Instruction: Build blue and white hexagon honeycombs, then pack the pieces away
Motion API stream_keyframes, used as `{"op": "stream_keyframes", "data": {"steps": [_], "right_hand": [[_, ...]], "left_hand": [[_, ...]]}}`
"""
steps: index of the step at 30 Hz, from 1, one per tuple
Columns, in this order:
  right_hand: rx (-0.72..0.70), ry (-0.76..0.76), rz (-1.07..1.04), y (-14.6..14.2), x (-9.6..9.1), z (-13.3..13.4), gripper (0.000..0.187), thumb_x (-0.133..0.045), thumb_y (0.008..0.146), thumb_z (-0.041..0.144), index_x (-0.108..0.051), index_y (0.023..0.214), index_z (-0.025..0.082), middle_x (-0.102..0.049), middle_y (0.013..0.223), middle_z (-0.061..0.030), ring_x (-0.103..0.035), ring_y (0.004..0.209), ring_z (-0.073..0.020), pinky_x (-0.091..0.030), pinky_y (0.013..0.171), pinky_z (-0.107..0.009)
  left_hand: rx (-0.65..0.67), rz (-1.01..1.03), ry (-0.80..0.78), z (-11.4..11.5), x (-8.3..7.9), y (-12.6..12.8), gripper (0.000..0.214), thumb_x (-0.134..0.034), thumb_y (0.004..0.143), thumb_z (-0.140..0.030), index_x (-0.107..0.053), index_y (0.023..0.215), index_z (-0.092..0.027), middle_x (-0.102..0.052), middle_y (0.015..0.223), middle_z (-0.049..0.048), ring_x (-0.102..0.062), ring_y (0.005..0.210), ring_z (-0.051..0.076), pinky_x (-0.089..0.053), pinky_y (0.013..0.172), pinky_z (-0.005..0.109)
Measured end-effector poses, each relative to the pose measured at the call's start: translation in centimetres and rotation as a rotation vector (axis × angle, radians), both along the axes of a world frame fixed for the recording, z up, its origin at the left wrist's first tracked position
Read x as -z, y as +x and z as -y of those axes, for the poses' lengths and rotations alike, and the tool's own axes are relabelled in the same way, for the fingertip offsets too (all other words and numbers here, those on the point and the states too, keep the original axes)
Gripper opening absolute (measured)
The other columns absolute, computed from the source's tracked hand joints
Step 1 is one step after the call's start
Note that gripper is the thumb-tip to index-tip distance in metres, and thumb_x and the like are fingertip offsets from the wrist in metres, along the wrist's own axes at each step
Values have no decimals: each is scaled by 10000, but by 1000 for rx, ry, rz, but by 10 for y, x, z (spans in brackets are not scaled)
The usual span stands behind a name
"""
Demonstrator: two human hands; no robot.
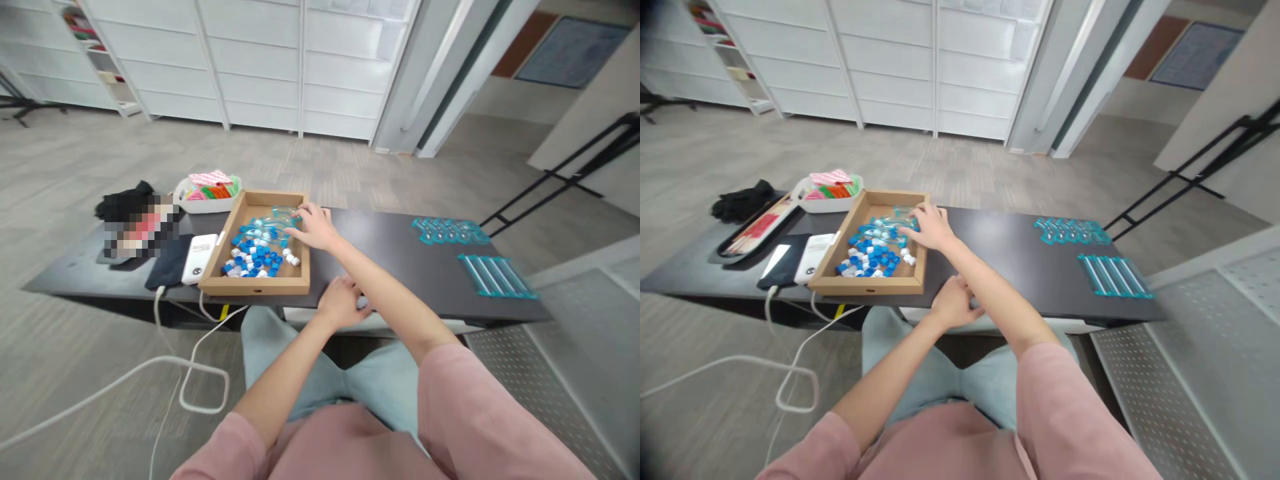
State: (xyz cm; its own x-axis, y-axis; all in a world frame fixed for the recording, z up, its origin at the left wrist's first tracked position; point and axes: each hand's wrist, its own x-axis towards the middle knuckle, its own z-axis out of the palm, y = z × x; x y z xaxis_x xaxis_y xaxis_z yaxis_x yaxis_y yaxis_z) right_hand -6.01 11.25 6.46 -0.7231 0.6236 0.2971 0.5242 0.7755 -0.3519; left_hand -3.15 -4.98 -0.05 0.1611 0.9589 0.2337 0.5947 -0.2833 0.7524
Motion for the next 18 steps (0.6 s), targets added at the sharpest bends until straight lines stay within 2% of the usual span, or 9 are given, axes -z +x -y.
{"op": "stream_keyframes", "data": {"steps": [2, 4, 6, 8, 10, 12, 13, 15, 18], "right_hand": [[91, 36, -33, 58, 2, -8, 470, -671, 1081, 610, -719, 1380, 251, -644, 1541, -148, -563, 1466, -336, -341, 1239, -500], [246, 48, -23, 127, 8, -17, 461, -678, 1071, 584, -714, 1391, 254, -648, 1532, -147, -574, 1443, -336, -351, 1223, -497], [466, 43, 16, 203, 15, -24, 473, -677, 1058, 550, -697, 1417, 244, -632, 1547, -164, -565, 1453, -347, -358, 1226, -508], [730, 29, 64, 282, 21, -28, 526, -658, 1046, 538, -661, 1466, 221, -592, 1592, -198, -533, 1499, -367, -359, 1241, -530], [1006, 1, 113, 356, 27, -25, 674, -664, 1018, 593, -594, 1556, 194, -523, 1665, -247, -489, 1552, -408, -346, 1266, -572], [1209, -64, 172, 417, 32, -19, 924, -716, 940, 724, -507, 1653, 174, -387, 1772, -295, -379, 1643, -462, -297, 1302, -620], [1278, -127, 200, 442, 35, -15, 1034, -737, 893, 788, -477, 1682, 173, -337, 1798, -310, -337, 1669, -485, -278, 1311, -639], [1345, -253, 247, 477, 40, -9, 1163, -749, 821, 877, -466, 1699, 167, -341, 1786, -330, -341, 1665, -519, -275, 1310, -658], [1324, -324, 308, 496, 45, -4, 1180, -760, 761, 910, -528, 1648, 167, -460, 1691, -328, -452, 1583, -542, -335, 1270, -675]], "left_hand": [[35, -61, 22, 3, -1, 1, 128, -768, 917, -227, -771, 1043, -204, -762, 1184, 185, -669, 1228, 432, -500, 1109, 628], [47, -225, 65, 3, 0, 1, 118, -710, 966, -245, -734, 1076, -210, -738, 1158, 152, -662, 1172, 388, -513, 1033, 570], [38, -382, 108, 1, 4, 2, 117, -691, 1002, -300, -704, 1094, -229, -729, 1161, 121, -656, 1142, 353, -510, 986, 513], [39, -443, 125, -2, 9, 2, 114, -677, 1021, -351, -683, 1077, -252, -731, 1137, 99, -656, 1106, 335, -501, 955, 486], [40, -468, 145, -4, 14, 2, 125, -657, 1032, -379, -674, 1072, -261, -732, 1130, 96, -655, 1093, 336, -492, 939, 480], [35, -485, 162, -5, 17, 2, 137, -645, 1033, -395, -671, 1067, -265, -733, 1127, 98, -654, 1084, 340, -483, 927, 481], [32, -493, 167, -5, 17, 3, 142, -643, 1030, -402, -670, 1063, -267, -733, 1123, 98, -654, 1080, 342, -479, 924, 481], [23, -510, 170, -4, 18, 3, 150, -640, 1028, -414, -664, 1058, -269, -735, 1118, 96, -654, 1075, 343, -476, 924, 484], [18, -531, 170, -4, 17, 3, 160, -628, 1030, -417, -655, 1066, -264, -739, 1118, 92, -655, 1071, 339, -477, 929, 489]]}}
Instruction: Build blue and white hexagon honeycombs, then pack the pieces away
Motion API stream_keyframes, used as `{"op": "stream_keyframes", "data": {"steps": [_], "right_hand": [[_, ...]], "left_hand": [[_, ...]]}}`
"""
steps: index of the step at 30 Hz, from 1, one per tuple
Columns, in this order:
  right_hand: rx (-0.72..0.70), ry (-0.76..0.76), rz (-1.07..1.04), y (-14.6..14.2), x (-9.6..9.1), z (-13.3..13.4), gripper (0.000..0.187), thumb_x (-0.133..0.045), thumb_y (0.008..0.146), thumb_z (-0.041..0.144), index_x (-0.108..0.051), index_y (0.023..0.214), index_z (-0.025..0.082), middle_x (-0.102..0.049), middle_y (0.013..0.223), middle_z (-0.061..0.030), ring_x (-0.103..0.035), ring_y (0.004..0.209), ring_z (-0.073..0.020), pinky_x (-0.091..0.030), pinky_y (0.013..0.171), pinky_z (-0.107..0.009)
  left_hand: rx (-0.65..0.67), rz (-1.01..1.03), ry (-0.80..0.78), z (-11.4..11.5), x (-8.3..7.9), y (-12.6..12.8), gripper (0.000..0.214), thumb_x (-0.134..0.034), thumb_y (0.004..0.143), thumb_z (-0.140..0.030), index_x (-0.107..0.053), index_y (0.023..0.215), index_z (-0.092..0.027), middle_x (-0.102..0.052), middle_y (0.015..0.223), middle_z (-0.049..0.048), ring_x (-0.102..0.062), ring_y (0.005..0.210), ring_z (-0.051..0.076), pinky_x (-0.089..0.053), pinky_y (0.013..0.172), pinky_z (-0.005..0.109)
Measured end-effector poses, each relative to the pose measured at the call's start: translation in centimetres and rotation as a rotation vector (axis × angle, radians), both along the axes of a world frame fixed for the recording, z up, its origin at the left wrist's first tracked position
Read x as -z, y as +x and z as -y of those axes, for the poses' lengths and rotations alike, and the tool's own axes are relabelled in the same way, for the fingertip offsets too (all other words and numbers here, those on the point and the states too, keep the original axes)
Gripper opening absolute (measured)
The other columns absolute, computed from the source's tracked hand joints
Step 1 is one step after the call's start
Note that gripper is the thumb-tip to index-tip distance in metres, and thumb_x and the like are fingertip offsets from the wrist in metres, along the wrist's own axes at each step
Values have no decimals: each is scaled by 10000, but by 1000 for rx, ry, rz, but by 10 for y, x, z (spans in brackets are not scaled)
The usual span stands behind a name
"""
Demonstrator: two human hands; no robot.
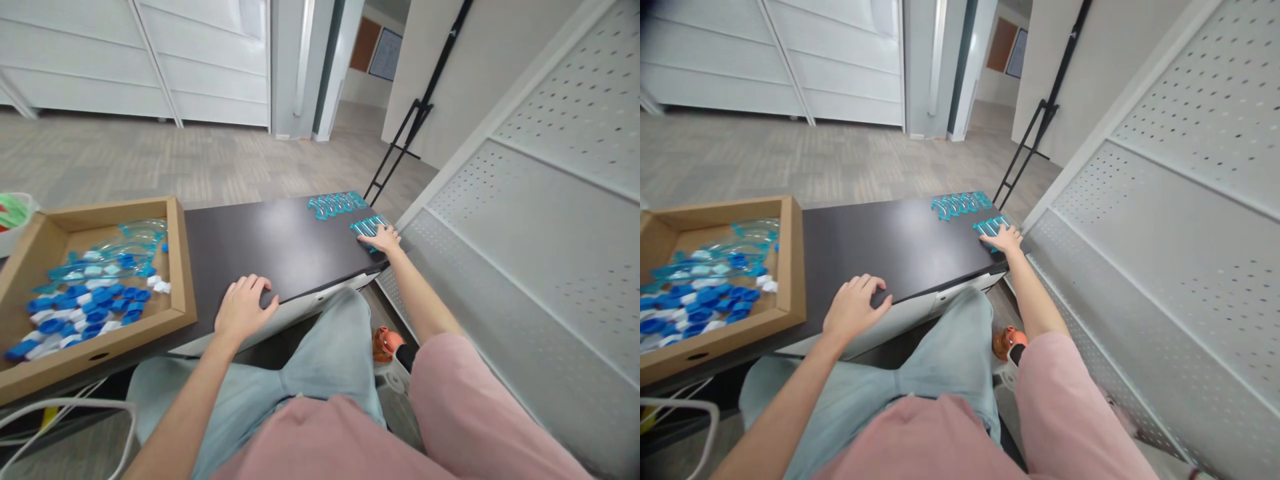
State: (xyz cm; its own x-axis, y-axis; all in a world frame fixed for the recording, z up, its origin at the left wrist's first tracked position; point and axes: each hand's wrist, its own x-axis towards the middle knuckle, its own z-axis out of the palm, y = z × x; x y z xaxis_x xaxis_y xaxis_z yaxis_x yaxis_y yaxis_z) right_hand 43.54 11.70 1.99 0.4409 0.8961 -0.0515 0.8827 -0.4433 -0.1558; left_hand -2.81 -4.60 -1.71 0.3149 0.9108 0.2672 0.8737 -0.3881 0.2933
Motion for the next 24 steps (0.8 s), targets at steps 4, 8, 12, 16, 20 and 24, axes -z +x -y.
{"op": "stream_keyframes", "data": {"steps": [4, 8, 12, 16, 20, 24], "right_hand": [[-145, -23, 41, -23, 1, 4, 1080, -818, 752, 817, -561, 1611, 215, -489, 1671, -290, -483, 1551, -528, -369, 1250, -673], [-310, 17, 11, -77, 5, 16, 997, -831, 792, 733, -563, 1613, 235, -465, 1697, -263, -464, 1560, -516, -351, 1271, -653], [-458, 137, -89, -145, 15, 34, 973, -829, 794, 701, -549, 1614, 258, -472, 1678, -244, -482, 1532, -517, -373, 1251, -666], [-569, 245, -253, -217, 23, 60, 960, -793, 807, 735, -523, 1617, 296, -476, 1658, -220, -478, 1530, -505, -397, 1234, -675], [-636, 281, -323, -274, 28, 91, 935, -784, 828, 711, -521, 1609, 270, -450, 1674, -244, -456, 1543, -505, -375, 1252, -684], [-674, 304, -354, -295, 28, 110, 964, -809, 832, 641, -476, 1652, 259, -382, 1728, -262, -416, 1579, -521, -359, 1260, -711]], "left_hand": [[-13, -5, -15, 1, -2, 1, 163, -627, 1034, -419, -659, 1071, -263, -739, 1122, 90, -654, 1091, 333, -477, 947, 483], [-33, 44, -59, 3, -5, 2, 180, -664, 1021, -412, -686, 1097, -250, -749, 1133, 90, -662, 1103, 324, -485, 966, 479], [-63, 173, -116, 2, -11, 1, 244, -691, 1029, -438, -717, 1175, -244, -761, 1143, 72, -686, 1116, 292, -506, 990, 449], [-101, 437, -207, -5, -12, 0, 406, -703, 1042, -519, -690, 1333, -237, -789, 1185, 60, -731, 1058, 253, -551, 1000, 423], [-126, 777, -291, -14, -2, 10, 456, -733, 1023, -577, -680, 1316, -232, -812, 1198, 87, -759, 1027, 256, -596, 986, 418], [-207, 1181, -333, -23, 10, 22, 426, -765, 1016, -521, -667, 1276, -198, -805, 1229, 105, -786, 966, 222, -644, 953, 392]]}}
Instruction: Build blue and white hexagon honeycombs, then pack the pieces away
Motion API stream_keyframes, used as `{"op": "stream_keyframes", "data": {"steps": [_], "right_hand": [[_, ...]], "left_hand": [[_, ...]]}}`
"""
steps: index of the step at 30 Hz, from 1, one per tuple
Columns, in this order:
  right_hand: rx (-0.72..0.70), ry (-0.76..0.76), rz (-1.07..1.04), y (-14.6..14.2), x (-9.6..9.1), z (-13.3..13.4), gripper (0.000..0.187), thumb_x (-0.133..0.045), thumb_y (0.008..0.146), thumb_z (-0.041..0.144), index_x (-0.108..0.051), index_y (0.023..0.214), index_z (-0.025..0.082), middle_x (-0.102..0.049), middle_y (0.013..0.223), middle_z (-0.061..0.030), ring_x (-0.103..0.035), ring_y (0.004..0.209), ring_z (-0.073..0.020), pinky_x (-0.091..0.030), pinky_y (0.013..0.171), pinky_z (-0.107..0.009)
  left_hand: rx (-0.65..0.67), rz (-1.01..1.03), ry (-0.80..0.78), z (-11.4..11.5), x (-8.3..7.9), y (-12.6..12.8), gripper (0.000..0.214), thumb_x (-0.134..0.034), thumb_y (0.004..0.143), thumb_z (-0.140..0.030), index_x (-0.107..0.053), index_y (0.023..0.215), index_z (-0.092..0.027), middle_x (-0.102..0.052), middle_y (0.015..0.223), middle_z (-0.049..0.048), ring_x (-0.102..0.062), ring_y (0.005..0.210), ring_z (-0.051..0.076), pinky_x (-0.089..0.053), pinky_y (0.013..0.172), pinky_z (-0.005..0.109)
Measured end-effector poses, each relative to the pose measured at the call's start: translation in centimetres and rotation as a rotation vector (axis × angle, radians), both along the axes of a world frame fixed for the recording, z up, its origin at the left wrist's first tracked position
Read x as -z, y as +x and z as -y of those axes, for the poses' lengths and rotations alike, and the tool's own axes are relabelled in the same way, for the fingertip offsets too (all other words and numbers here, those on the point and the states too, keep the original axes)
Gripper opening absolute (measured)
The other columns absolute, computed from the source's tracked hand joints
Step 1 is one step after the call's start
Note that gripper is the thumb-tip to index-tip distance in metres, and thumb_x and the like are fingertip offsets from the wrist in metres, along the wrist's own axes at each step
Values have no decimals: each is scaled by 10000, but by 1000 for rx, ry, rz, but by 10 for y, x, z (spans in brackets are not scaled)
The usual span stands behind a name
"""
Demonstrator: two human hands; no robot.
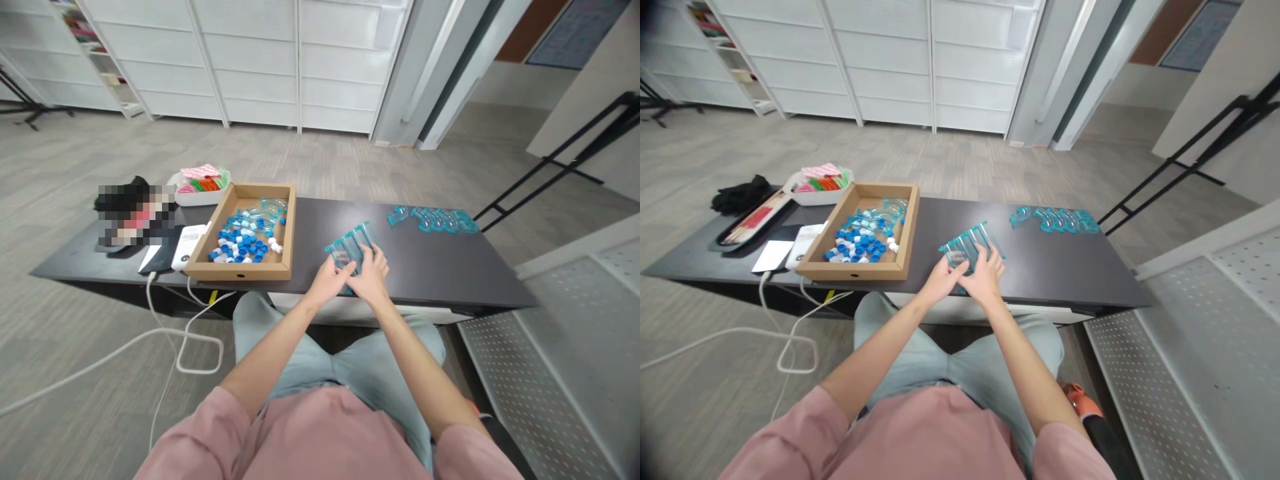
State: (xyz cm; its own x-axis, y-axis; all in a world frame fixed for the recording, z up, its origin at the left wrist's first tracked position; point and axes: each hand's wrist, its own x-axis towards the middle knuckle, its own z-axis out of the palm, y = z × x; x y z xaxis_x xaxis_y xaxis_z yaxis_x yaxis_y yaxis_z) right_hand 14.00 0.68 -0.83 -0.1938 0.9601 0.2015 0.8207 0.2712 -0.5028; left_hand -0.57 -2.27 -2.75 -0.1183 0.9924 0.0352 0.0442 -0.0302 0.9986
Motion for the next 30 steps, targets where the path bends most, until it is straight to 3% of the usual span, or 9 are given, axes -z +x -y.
{"op": "stream_keyframes", "data": {"steps": [4, 7, 9, 12, 17, 20, 25, 27, 30], "right_hand": [[-188, 18, -26, 15, -2, -3, 1083, -868, 773, 707, -444, 1693, 323, -386, 1742, -217, -403, 1607, -501, -368, 1280, -696], [-234, 30, -188, 27, 1, -17, 1120, -794, 837, 763, -351, 1740, 269, -438, 1698, -224, -543, 1500, -435, -472, 1233, -618], [-217, 6, -298, 25, 6, -27, 985, -690, 941, 732, -362, 1727, 237, -483, 1668, -223, -619, 1409, -380, -542, 1168, -549], [-312, -57, -336, 8, 14, -38, 629, -593, 1038, 619, -585, 1556, 262, -636, 1547, -170, -647, 1391, -337, -547, 1169, -507], [-392, -7, -213, -9, 22, -37, 400, -656, 1026, 503, -756, 1331, 264, -742, 1355, -150, -690, 1294, -370, -527, 1107, -590], [-394, 44, -120, -8, 24, -32, 386, -715, 1025, 524, -781, 1332, 300, -743, 1327, -133, -670, 1295, -381, -510, 1081, -586], [-386, 131, -110, -8, 29, -31, 404, -724, 1032, 587, -803, 1300, 295, -695, 1271, -131, -643, 1244, -365, -504, 1101, -570], [-383, 176, -137, -10, 32, -32, 399, -714, 1035, 606, -817, 1244, 282, -660, 1241, -133, -628, 1247, -364, -491, 1132, -576], [-352, 218, -162, -11, 36, -32, 422, -697, 1037, 626, -808, 1248, 278, -616, 1245, -134, -606, 1256, -369, -478, 1156, -592]], "left_hand": [[-43, 84, 7, 6, -3, -6, 356, -687, 1075, -517, -662, 1237, -201, -796, 1235, 103, -801, 998, 208, -666, 951, 380], [-17, 71, 82, 12, -16, -17, 332, -708, 1067, -526, -676, 1179, -216, -801, 1189, 88, -790, 1097, 219, -656, 987, 366], [-2, 74, 77, 12, -26, -22, 297, -689, 1079, -497, -668, 1153, -211, -801, 1175, 94, -793, 1044, 214, -664, 935, 358], [34, 31, -2, 8, -40, -22, 176, -668, 1085, -369, -655, 1145, -204, -805, 1190, 101, -792, 994, 207, -665, 893, 353], [-9, -381, 34, 16, -68, -32, 94, -690, 1060, -305, -651, 1083, -222, -779, 1194, 104, -746, 1214, 277, -602, 1096, 427], [-138, -614, 91, 26, -96, -70, 218, -760, 1022, -388, -614, 1033, -228, -752, 1143, 100, -737, 1133, 280, -596, 1043, 424], [-376, -808, -27, 27, -134, -182, 489, -845, 947, -524, -656, 1281, -221, -791, 1067, 77, -750, 995, 262, -569, 908, 382], [-375, -910, -147, 23, -136, -221, 518, -802, 958, -567, -699, 1324, -215, -806, 1080, 85, -758, 988, 267, -556, 871, 365], [-219, -1101, -260, 16, -130, -257, 450, -711, 976, -627, -807, 1176, -236, -826, 1027, 83, -767, 980, 282, -549, 853, 352]]}}
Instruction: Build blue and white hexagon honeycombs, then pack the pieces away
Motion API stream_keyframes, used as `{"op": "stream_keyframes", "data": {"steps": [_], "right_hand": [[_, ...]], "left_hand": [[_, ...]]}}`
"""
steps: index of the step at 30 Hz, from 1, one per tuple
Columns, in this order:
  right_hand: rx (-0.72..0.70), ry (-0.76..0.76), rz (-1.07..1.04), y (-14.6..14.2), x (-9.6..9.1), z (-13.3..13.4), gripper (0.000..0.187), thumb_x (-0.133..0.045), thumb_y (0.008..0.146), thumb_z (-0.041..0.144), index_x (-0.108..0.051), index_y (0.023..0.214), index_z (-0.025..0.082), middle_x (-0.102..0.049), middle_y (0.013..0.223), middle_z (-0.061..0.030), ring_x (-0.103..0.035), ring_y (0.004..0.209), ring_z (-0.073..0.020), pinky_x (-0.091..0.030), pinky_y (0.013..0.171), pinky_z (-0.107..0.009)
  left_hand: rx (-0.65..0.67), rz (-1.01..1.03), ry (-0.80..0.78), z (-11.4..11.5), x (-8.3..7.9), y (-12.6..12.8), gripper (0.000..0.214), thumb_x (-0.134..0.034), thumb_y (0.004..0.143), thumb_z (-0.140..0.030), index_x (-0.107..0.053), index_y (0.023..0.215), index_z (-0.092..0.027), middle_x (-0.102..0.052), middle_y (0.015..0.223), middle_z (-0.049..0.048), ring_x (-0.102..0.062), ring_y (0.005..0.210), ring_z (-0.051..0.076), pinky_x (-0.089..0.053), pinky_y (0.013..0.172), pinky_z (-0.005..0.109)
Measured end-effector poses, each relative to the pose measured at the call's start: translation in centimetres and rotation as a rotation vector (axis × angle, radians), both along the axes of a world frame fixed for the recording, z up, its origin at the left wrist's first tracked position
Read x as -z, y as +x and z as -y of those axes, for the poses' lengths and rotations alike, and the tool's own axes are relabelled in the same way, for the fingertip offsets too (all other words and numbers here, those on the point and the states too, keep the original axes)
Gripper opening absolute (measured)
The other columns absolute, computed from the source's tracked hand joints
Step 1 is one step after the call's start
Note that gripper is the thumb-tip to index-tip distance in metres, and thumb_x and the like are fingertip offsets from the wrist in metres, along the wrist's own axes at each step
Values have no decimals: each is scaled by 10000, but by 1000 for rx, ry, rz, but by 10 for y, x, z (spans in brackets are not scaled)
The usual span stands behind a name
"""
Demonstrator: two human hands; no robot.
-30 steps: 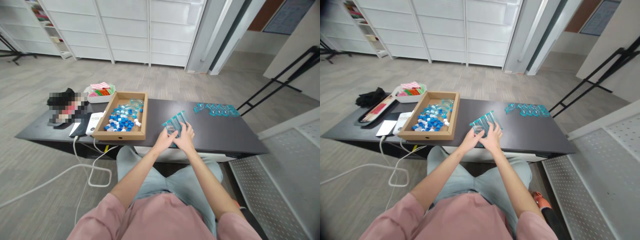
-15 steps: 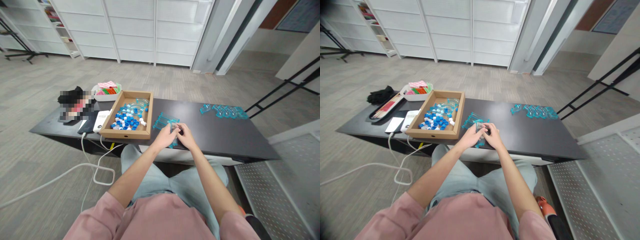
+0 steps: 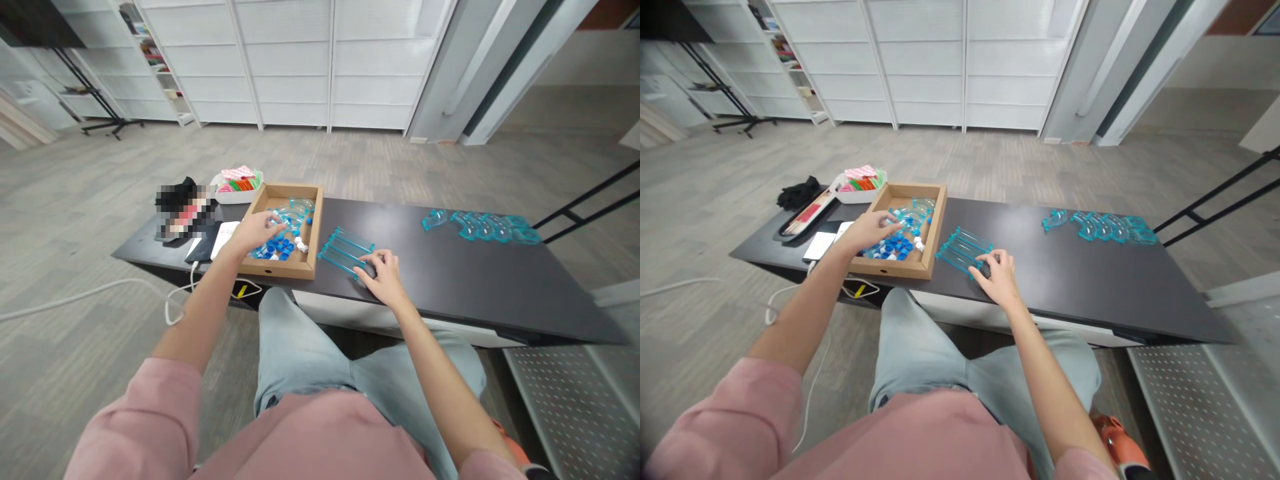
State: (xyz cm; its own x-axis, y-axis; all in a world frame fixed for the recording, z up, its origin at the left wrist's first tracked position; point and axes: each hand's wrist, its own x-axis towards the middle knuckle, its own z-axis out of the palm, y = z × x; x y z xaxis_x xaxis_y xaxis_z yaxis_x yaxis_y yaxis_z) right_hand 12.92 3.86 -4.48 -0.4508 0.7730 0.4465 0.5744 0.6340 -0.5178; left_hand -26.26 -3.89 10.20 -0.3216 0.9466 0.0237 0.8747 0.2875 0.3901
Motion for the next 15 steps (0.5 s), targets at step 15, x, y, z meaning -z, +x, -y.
{"op": "stream_keyframes", "data": {"steps": [15], "right_hand": [[57, -25, 90, -3, 0, 4, 380, -735, 1026, 519, -775, 1308, 267, -648, 1275, -152, -621, 1221, -369, -546, 1099, -562]], "left_hand": [[223, -371, -157, -65, 35, -15, 624, -568, 1011, -753, -853, 1291, -274, -710, 1418, 163, -588, 1401, 426, -415, 1217, 571]]}}
